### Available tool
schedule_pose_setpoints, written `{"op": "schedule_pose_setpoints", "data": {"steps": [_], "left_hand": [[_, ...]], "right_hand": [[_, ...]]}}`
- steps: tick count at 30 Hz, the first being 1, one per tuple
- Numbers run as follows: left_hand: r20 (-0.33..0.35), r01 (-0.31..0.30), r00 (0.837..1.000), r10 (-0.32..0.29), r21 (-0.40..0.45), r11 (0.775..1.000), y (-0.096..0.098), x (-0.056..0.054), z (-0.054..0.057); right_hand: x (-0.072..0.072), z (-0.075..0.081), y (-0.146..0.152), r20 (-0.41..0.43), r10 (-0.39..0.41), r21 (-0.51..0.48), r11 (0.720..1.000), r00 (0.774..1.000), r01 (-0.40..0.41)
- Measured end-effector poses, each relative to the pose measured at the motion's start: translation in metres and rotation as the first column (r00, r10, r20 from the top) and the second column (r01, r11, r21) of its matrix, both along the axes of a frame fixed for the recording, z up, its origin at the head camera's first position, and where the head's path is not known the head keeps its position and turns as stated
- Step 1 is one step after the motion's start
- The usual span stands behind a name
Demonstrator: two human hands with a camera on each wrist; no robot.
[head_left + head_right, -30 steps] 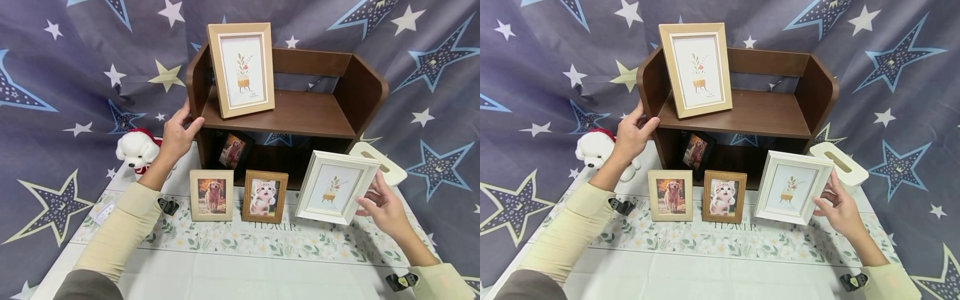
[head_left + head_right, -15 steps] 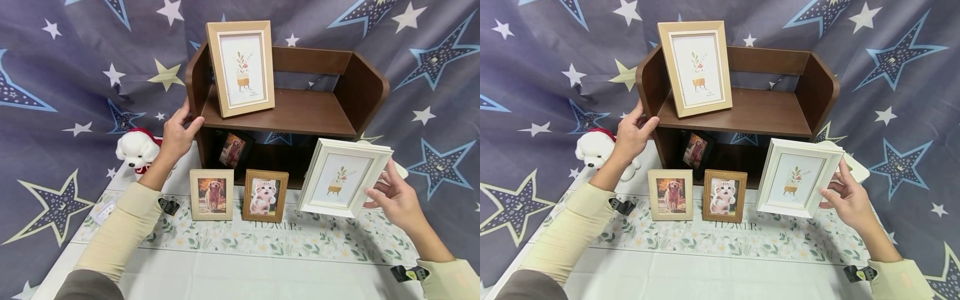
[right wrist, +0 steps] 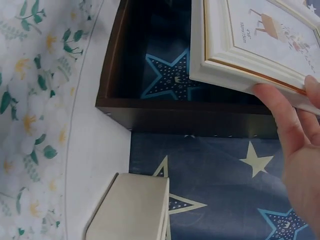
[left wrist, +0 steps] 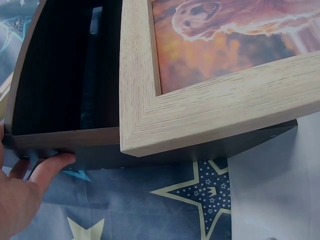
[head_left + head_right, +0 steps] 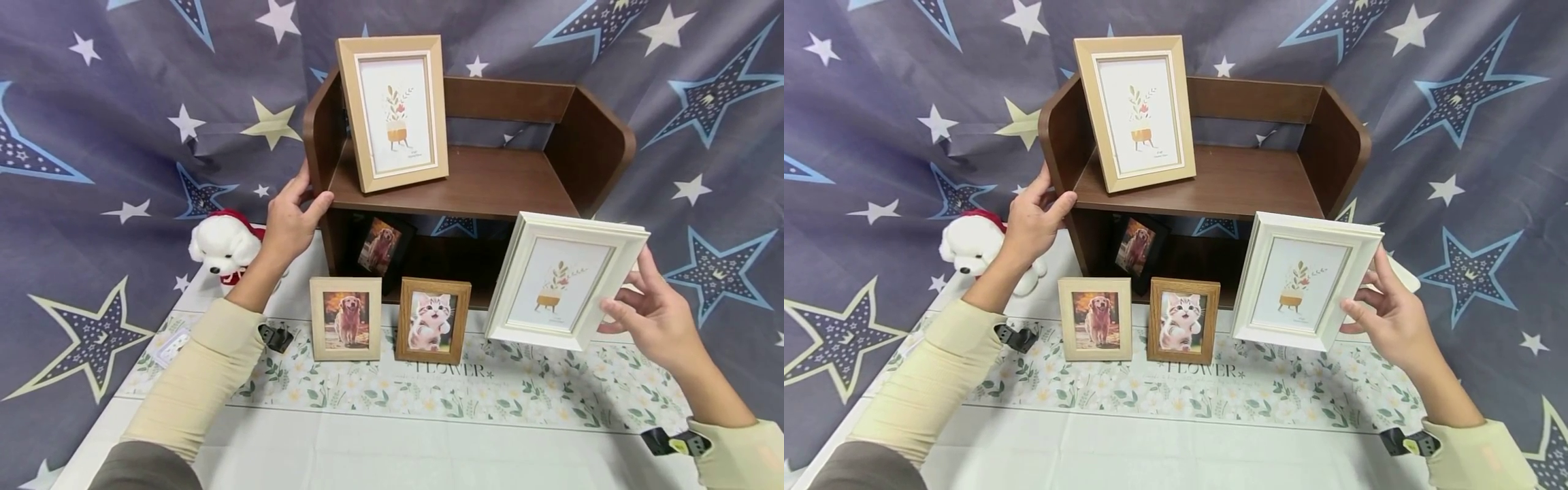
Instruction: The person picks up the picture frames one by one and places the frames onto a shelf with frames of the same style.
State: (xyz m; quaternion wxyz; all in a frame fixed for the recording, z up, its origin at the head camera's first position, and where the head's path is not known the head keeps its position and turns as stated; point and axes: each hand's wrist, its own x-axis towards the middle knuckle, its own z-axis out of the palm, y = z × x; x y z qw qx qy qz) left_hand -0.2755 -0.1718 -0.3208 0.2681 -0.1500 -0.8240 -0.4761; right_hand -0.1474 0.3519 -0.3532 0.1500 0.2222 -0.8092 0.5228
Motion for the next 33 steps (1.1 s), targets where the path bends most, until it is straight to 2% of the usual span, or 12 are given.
{"op": "schedule_pose_setpoints", "data": {"steps": [4,13,19,27,33], "left_hand": [[-0.002,0.002,1.0,-0.002,-0.002,1.0,0.0,0.001,0.0],[0.004,0.003,1.0,-0.003,-0.014,1.0,0.0,0.001,-0.001],[0.004,0.005,1.0,-0.005,-0.012,1.0,-0.001,0.002,0.0],[-0.014,0.011,1.0,-0.012,-0.01,1.0,0.0,0.002,0.0],[-0.011,0.008,1.0,-0.008,-0.013,1.0,0.0,0.002,0.0]], "right_hand": [[-0.001,0.006,-0.003,0.001,-0.012,-0.007,1.0,1.0,0.012],[-0.003,0.015,-0.007,-0.003,0.046,-0.028,0.999,0.999,-0.046],[-0.004,0.025,-0.012,0.001,0.079,-0.091,0.993,0.997,-0.079],[-0.006,0.046,-0.019,-0.005,0.044,-0.086,0.995,0.999,-0.044],[-0.009,0.062,-0.022,-0.037,0.072,-0.114,0.991,0.997,-0.076]]}}
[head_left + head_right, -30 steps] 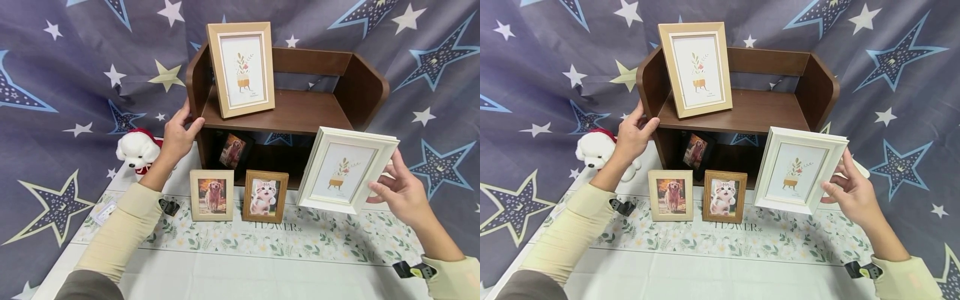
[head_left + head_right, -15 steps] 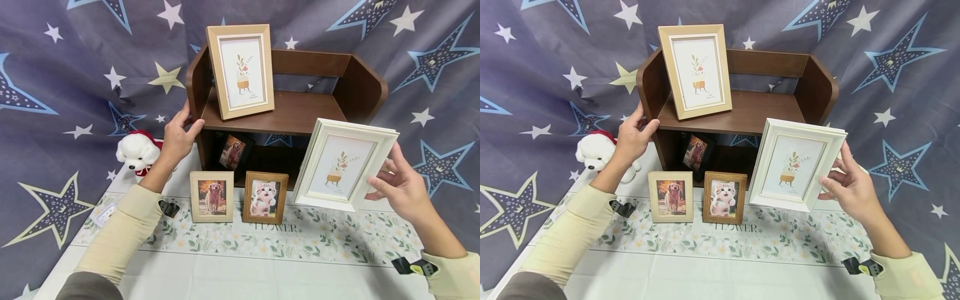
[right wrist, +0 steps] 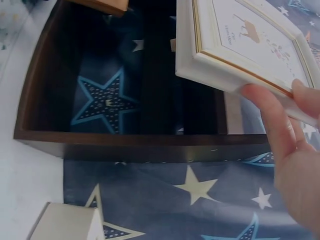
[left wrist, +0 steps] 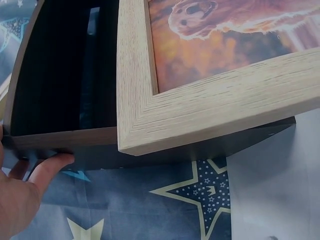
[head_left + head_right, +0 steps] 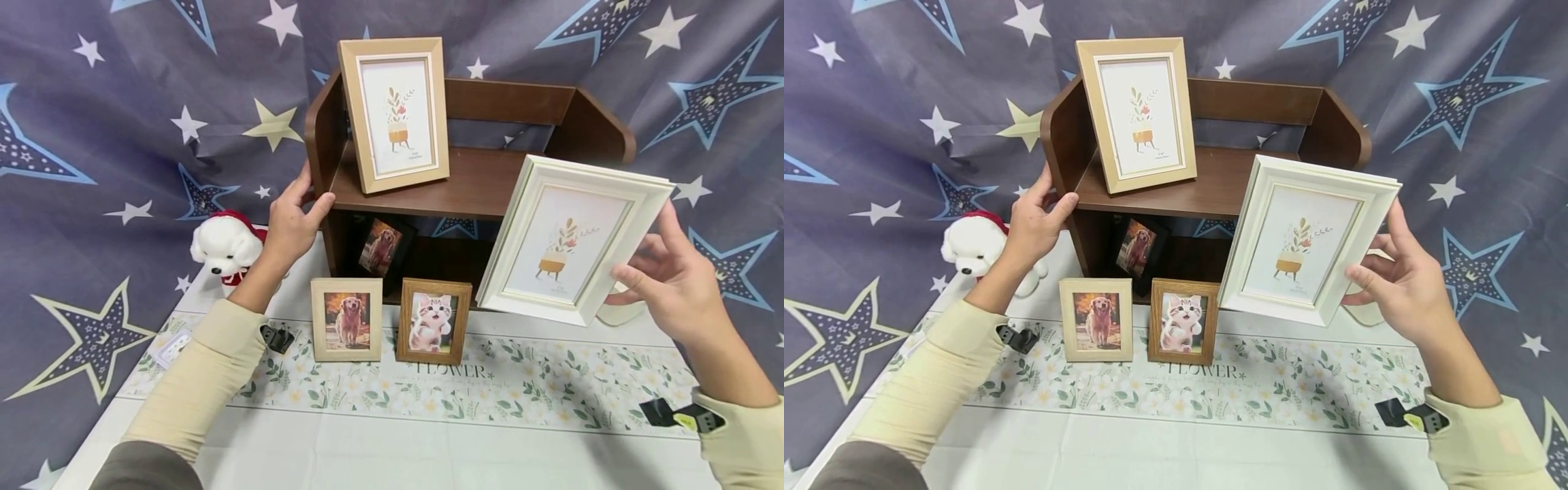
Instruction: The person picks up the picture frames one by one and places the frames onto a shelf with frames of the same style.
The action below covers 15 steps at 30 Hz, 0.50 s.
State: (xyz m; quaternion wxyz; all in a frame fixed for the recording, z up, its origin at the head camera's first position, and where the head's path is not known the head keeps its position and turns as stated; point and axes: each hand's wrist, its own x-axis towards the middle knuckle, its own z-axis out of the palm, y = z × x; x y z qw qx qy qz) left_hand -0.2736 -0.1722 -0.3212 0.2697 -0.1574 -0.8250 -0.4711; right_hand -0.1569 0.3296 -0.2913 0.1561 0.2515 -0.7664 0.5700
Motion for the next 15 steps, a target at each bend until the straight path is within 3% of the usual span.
{"op": "schedule_pose_setpoints", "data": {"steps": [6,15], "left_hand": [[-0.002,0.001,1.0,-0.001,0.006,1.0,0.001,0.0,0.0],[0.005,-0.01,1.0,0.01,-0.01,1.0,0.0,0.001,0.0]], "right_hand": [[-0.003,0.008,-0.003,-0.018,0.06,-0.096,0.993,0.998,-0.062],[-0.005,0.024,-0.011,0.018,-0.033,-0.035,0.999,0.999,0.034]]}}
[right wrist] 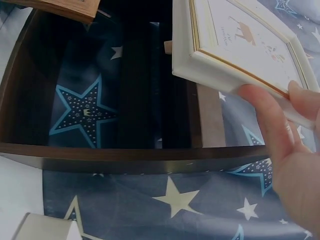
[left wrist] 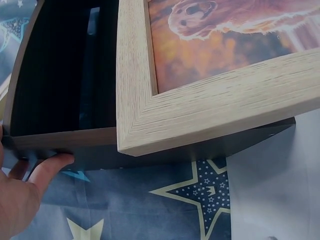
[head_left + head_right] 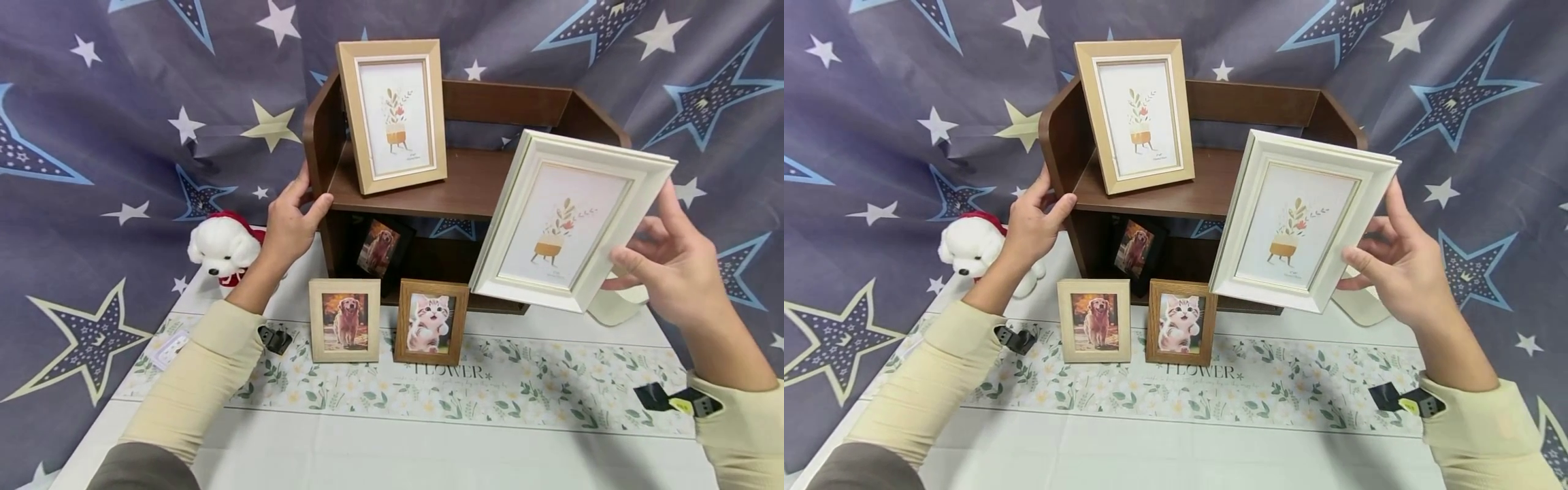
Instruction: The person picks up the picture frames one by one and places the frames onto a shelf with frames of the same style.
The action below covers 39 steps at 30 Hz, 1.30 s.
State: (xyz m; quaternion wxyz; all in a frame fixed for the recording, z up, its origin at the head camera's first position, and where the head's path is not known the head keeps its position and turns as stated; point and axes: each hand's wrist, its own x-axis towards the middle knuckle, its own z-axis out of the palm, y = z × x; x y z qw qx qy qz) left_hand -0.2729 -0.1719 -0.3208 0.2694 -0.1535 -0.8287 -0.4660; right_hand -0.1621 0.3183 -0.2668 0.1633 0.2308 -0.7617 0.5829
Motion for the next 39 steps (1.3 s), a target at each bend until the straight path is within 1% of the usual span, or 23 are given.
{"op": "schedule_pose_setpoints", "data": {"steps": [2,8,11,16,18,19,22,25,29,34,37,39], "left_hand": [[-0.004,-0.004,1.0,0.004,-0.004,1.0,0.0,0.0,0.0],[-0.01,-0.003,1.0,0.003,-0.001,1.0,0.0,-0.001,0.0],[-0.01,-0.003,1.0,0.003,0.002,1.0,0.0,-0.001,0.0],[-0.013,-0.004,1.0,0.004,0.004,1.0,0.001,-0.001,0.0],[-0.011,-0.006,1.0,0.006,0.005,1.0,0.001,-0.001,-0.001],[-0.011,-0.008,1.0,0.008,0.005,1.0,0.001,-0.001,-0.001],[-0.013,-0.009,1.0,0.009,0.006,1.0,0.001,-0.001,-0.001],[-0.014,-0.008,1.0,0.008,0.004,1.0,0.001,-0.001,-0.001],[-0.011,-0.004,1.0,0.004,0.003,1.0,0.001,0.0,-0.001],[-0.01,-0.006,1.0,0.006,0.004,1.0,0.001,0.0,0.0],[-0.014,-0.007,1.0,0.007,-0.002,1.0,0.001,0.0,-0.001],[-0.012,-0.009,1.0,0.009,-0.006,1.0,0.001,0.0,-0.001]], "right_hand": [[-0.002,0.005,-0.002,0.0,-0.004,-0.008,1.0,1.0,0.004],[-0.008,0.02,-0.007,-0.008,0.051,-0.097,0.994,0.999,-0.052],[-0.009,0.026,-0.009,-0.015,0.07,-0.121,0.99,0.997,-0.072],[-0.01,0.036,-0.012,-0.009,0.13,-0.226,0.966,0.991,-0.129],[-0.01,0.039,-0.014,-0.01,0.146,-0.255,0.956,0.989,-0.143],[-0.011,0.041,-0.015,-0.013,0.143,-0.256,0.956,0.99,-0.141],[-0.013,0.045,-0.017,-0.009,0.119,-0.259,0.959,0.993,-0.118],[-0.015,0.048,-0.019,0.01,0.054,-0.227,0.973,0.999,-0.05],[-0.02,0.054,-0.024,0.04,-0.018,-0.194,0.981,0.999,0.026],[-0.028,0.058,-0.031,0.036,-0.064,-0.176,0.982,0.997,0.069],[-0.033,0.061,-0.035,0.048,-0.082,-0.196,0.976,0.995,0.09],[-0.038,0.063,-0.037,0.07,-0.094,-0.22,0.97,0.993,0.107]]}}
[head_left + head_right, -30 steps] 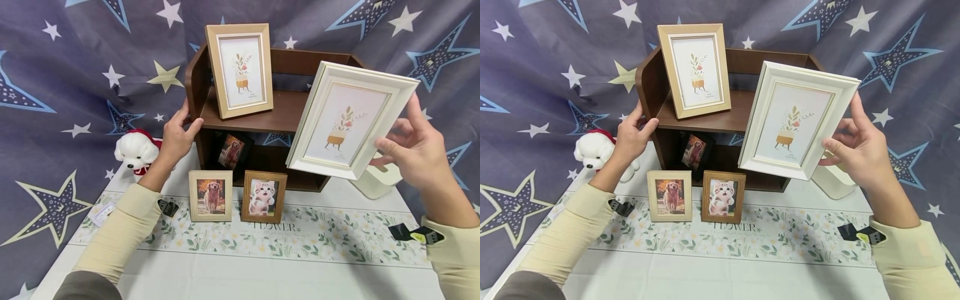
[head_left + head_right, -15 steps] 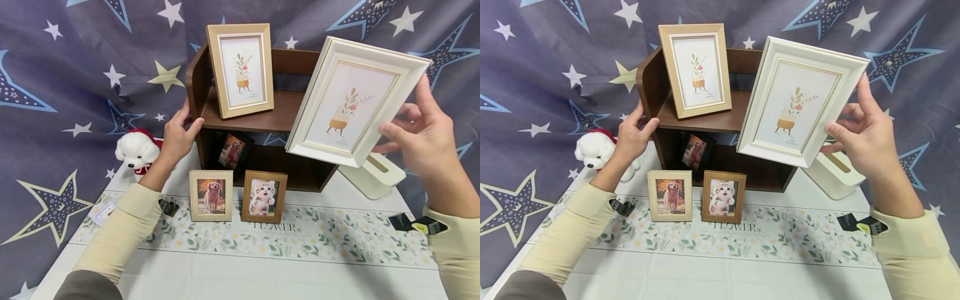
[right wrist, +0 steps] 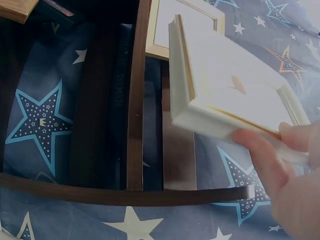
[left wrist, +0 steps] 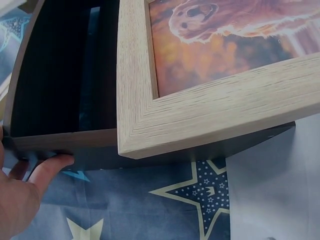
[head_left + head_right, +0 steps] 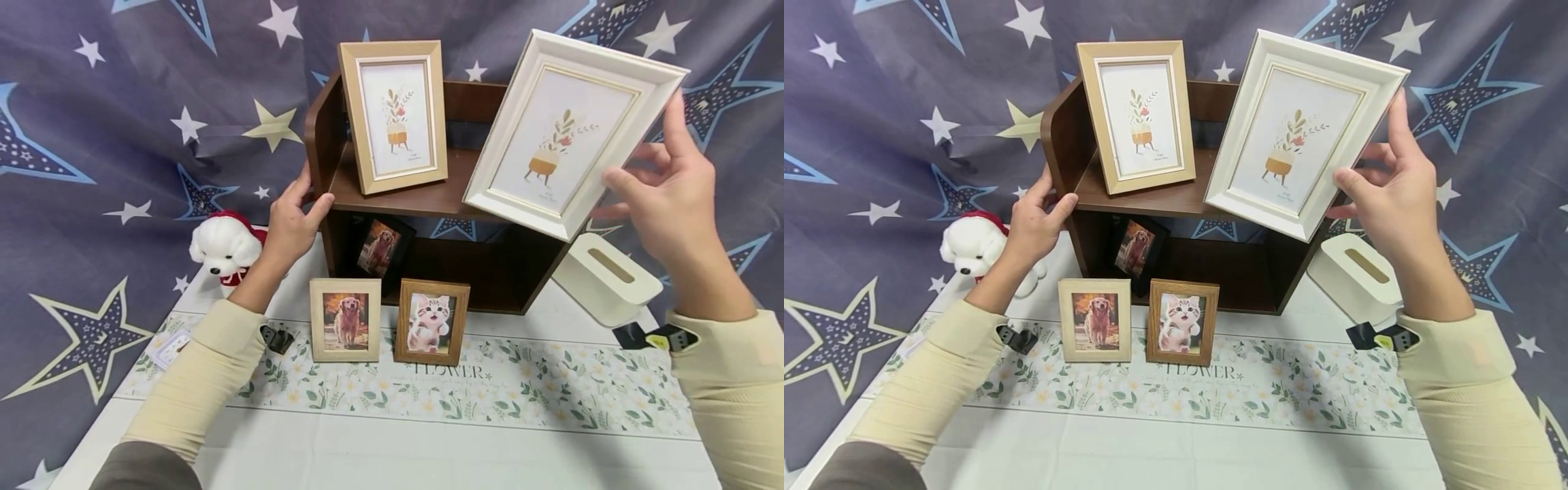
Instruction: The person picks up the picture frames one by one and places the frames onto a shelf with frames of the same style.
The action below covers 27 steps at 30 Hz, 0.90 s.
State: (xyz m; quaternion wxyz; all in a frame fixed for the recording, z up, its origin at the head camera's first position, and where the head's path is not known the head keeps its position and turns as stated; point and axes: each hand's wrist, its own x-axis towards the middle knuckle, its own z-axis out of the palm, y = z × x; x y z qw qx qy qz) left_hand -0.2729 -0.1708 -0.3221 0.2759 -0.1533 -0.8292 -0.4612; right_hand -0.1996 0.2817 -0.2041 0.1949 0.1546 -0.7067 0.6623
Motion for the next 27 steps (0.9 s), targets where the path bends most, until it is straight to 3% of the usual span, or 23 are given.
{"op": "schedule_pose_setpoints", "data": {"steps": [4,9,18,27], "left_hand": [[0.003,-0.001,1.0,0.001,-0.007,1.0,0.0,-0.001,0.0],[0.0,-0.001,1.0,0.001,-0.01,1.0,0.0,0.0,0.0],[-0.003,0.0,1.0,0.0,-0.007,1.0,-0.001,0.001,0.0],[0.008,0.0,1.0,0.0,-0.004,1.0,-0.001,0.001,0.0]], "right_hand": [[-0.009,0.0,-0.004,0.049,-0.034,-0.041,0.999,0.998,0.036],[-0.017,0.001,-0.01,0.099,-0.094,-0.013,0.995,0.991,0.095],[-0.024,0.006,-0.022,0.118,-0.143,0.024,0.99,0.983,0.141],[-0.033,0.01,-0.035,0.148,-0.322,0.158,0.941,0.935,0.299]]}}
